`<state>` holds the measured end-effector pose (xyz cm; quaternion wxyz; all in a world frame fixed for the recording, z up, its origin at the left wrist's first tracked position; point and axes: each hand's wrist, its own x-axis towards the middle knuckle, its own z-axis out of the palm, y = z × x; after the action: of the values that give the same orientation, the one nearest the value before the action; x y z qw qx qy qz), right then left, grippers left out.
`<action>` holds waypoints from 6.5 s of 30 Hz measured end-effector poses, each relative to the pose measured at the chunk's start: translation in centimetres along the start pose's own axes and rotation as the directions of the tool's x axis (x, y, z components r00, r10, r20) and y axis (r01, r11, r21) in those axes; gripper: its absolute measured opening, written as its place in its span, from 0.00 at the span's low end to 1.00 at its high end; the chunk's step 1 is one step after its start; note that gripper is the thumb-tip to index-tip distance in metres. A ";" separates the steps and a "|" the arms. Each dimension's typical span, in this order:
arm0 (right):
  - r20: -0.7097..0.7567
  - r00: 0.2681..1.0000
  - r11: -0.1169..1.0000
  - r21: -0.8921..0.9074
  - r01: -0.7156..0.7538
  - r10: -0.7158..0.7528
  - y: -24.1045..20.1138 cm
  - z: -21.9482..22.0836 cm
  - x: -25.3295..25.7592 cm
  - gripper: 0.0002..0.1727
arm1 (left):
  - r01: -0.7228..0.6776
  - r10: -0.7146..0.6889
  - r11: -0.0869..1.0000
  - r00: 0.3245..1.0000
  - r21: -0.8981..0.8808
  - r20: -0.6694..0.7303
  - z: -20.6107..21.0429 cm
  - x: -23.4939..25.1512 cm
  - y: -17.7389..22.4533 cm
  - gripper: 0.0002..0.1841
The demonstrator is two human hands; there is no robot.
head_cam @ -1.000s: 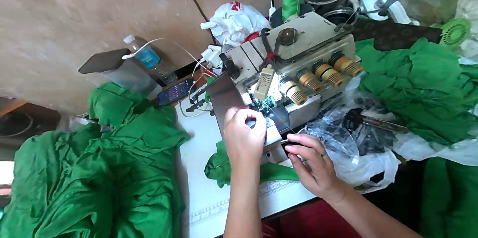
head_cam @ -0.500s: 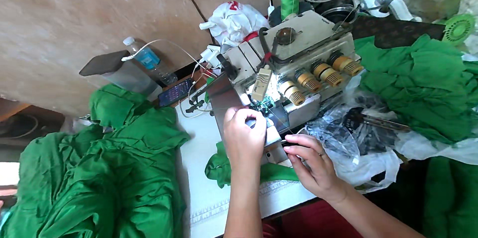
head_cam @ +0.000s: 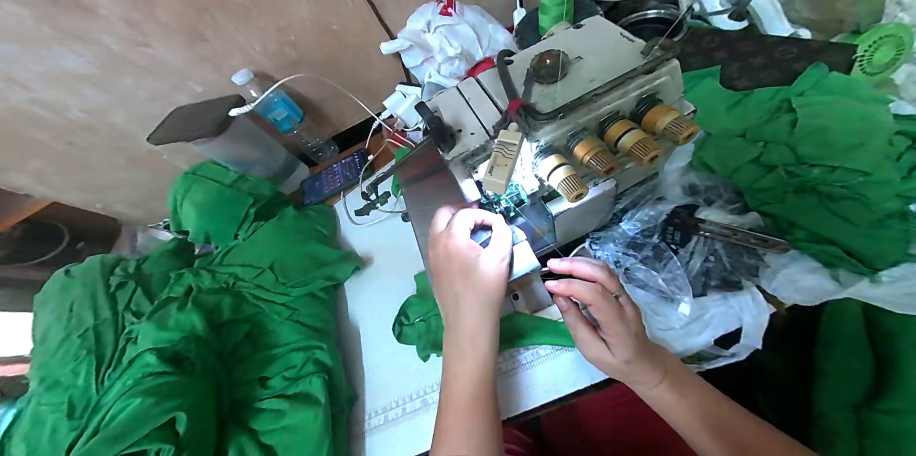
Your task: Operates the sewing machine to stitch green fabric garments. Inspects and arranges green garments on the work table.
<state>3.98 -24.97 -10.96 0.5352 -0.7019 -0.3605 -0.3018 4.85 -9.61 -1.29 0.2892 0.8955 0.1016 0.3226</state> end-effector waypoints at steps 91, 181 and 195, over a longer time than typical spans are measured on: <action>0.247 0.963 0.974 -0.173 0.150 -0.104 -6.6 -1.0 4.8 0.10 | -0.320 0.336 0.941 0.861 -0.105 0.382 -2.8 3.3 -5.8 0.23; 0.665 0.696 0.921 0.031 -0.389 0.272 -1.7 0.3 27.5 0.13 | -0.099 0.037 0.981 0.937 0.164 0.346 -0.8 -0.9 1.1 0.50; 0.584 0.769 0.958 -0.051 -0.283 0.259 -3.3 0.1 27.0 0.27 | -0.114 0.176 0.965 0.949 -0.235 0.261 -3.6 -1.3 -2.0 0.36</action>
<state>16.31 -19.36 12.60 0.4499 -0.7942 -0.4082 0.0162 1.58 -6.82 -0.88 0.3721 0.9001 -0.0427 0.2226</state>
